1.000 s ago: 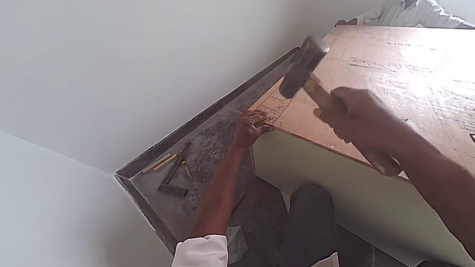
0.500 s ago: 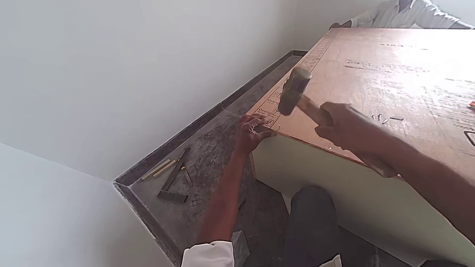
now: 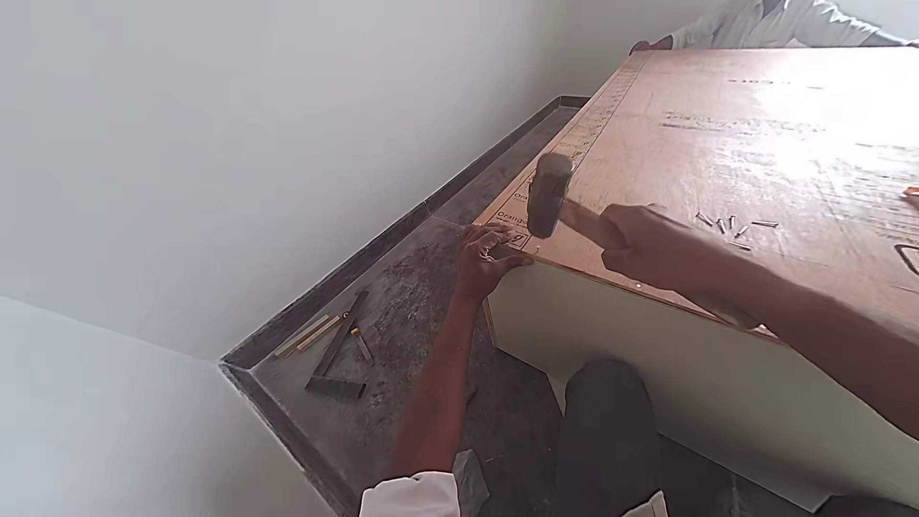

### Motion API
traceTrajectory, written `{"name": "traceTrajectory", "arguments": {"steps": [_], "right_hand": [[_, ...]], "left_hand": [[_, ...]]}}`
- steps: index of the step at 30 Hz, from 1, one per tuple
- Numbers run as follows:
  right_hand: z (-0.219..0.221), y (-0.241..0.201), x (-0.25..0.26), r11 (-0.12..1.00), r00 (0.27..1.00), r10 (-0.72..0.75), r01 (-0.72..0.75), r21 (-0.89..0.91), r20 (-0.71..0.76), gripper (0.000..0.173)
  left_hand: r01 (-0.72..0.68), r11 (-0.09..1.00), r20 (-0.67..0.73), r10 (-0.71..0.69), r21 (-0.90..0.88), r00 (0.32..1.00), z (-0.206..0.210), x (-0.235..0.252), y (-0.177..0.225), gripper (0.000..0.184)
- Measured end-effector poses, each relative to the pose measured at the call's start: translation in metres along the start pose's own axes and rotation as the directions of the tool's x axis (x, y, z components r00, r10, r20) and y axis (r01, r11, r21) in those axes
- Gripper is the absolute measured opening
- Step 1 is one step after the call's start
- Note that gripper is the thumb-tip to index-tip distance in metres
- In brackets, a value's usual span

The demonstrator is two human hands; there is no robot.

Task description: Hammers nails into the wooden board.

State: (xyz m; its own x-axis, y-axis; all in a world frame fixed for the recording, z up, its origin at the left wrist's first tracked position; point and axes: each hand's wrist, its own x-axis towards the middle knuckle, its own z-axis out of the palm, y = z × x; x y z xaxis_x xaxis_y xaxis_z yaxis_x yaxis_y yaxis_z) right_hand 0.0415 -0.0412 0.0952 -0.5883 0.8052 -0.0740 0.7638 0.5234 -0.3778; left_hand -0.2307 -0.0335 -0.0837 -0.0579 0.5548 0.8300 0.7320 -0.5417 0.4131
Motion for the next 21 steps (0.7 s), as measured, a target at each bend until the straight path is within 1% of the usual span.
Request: {"name": "traceTrajectory", "arguments": {"steps": [1,2,3,4,5,6,7,8,9,10,11,12,13,14,15,16,17,18,19,20,21], "right_hand": [[-0.010,-0.004,-0.008,0.997,0.997,-0.014,0.020,0.079,-0.074,0.011],[-0.022,-0.007,-0.015,0.985,0.979,-0.047,0.079,0.156,-0.197,0.013],[-0.035,-0.012,-0.019,0.966,0.936,-0.083,0.160,0.205,-0.341,0.015],[-0.048,-0.018,-0.019,0.943,0.871,-0.109,0.244,0.228,-0.480,0.017],[-0.058,-0.025,-0.014,0.914,0.794,-0.118,0.321,0.247,-0.596,0.015],[-0.064,-0.031,-0.006,0.882,0.723,-0.112,0.388,0.267,-0.682,0.006],[-0.063,-0.034,0.001,0.871,0.689,-0.109,0.413,0.265,-0.716,0.002],[-0.056,-0.031,0.005,0.901,0.729,-0.126,0.368,0.230,-0.673,0.008],[-0.042,-0.024,0.006,0.943,0.828,-0.132,0.274,0.188,-0.545,0.019],[-0.021,-0.014,0.008,0.977,0.929,-0.118,0.172,0.127,-0.352,0.021],[0.000,-0.004,0.011,0.996,0.989,-0.074,0.078,0.033,-0.128,0.017],[0.013,0.001,0.014,0.998,0.998,-0.001,0.004,-0.055,0.055,0.015],[0.017,0.003,0.013,0.996,0.992,0.041,-0.030,-0.089,0.121,0.011],[0.009,0.002,0.014,0.995,0.995,0.033,-0.024,-0.100,0.093,0.008],[0.005,0.001,0.008,0.997,0.998,0.024,-0.020,-0.073,0.062,0.009],[-0.003,-0.003,-0.002,1.000,1.000,0.008,-0.008,-0.003,0.019,0.010],[-0.014,-0.006,-0.009,0.995,0.997,-0.040,0.046,0.084,-0.071,0.012],[-0.025,-0.011,-0.016,0.978,0.977,-0.090,0.123,0.166,-0.195,0.014],[-0.037,-0.019,-0.021,0.954,0.936,-0.120,0.201,0.222,-0.332,0.016],[-0.049,-0.026,-0.020,0.925,0.872,-0.145,0.286,0.248,-0.467,0.016],[-0.058,-0.033,-0.014,0.895,0.804,-0.145,0.356,0.270,-0.577,0.012]], "left_hand": [[0.000,1.000,0.002,0.000,0.000,1.000,0.000,-0.001,0.000,0.044],[-0.001,1.000,0.002,0.001,-0.007,1.000,0.000,-0.001,0.001,0.045],[-0.004,1.000,0.001,0.004,-0.004,1.000,0.000,-0.001,0.002,0.045],[0.001,1.000,0.002,-0.001,-0.005,1.000,0.001,-0.001,0.004,0.045],[0.011,1.000,0.004,-0.011,0.001,1.000,0.001,-0.002,0.004,0.046],[0.017,1.000,0.000,-0.017,0.010,1.000,0.002,-0.001,0.003,0.047],[0.014,1.000,-0.002,-0.014,0.014,1.000,0.002,-0.002,0.002,0.047],[0.009,1.000,-0.003,-0.009,0.017,1.000,0.001,-0.002,0.001,0.048],[0.002,1.000,-0.007,-0.002,0.015,1.000,0.001,-0.002,0.000,0.048],[0.003,1.000,-0.004,-0.003,0.010,1.000,0.000,-0.002,0.000,0.046],[0.006,1.000,-0.003,-0.006,-0.001,1.000,0.000,-0.002,0.001,0.045],[0.008,1.000,-0.006,-0.008,-0.011,1.000,0.002,-0.003,0.002,0.044],[0.008,1.000,0.001,-0.008,-0.013,1.000,0.002,-0.003,0.002,0.043],[0.000,1.000,-0.008,0.000,-0.009,1.000,0.002,0.003,-0.001,0.044],[0.002,1.000,-0.008,-0.002,-0.002,1.000,0.002,0.000,-0.002,0.044],[0.003,1.000,-0.004,-0.003,-0.003,1.000,0.002,-0.004,-0.001,0.045],[-0.003,1.000,-0.001,0.003,-0.004,1.000,0.002,-0.003,-0.001,0.045],[-0.008,1.000,0.007,0.008,-0.006,1.000,0.001,-0.004,0.000,0.045],[-0.014,1.000,0.015,0.014,-0.006,1.000,0.001,-0.004,0.001,0.046],[-0.023,1.000,0.021,0.023,-0.003,1.000,0.000,-0.003,0.001,0.047],[-0.026,1.000,0.029,0.025,0.002,0.999,0.000,-0.002,0.000,0.050]]}}
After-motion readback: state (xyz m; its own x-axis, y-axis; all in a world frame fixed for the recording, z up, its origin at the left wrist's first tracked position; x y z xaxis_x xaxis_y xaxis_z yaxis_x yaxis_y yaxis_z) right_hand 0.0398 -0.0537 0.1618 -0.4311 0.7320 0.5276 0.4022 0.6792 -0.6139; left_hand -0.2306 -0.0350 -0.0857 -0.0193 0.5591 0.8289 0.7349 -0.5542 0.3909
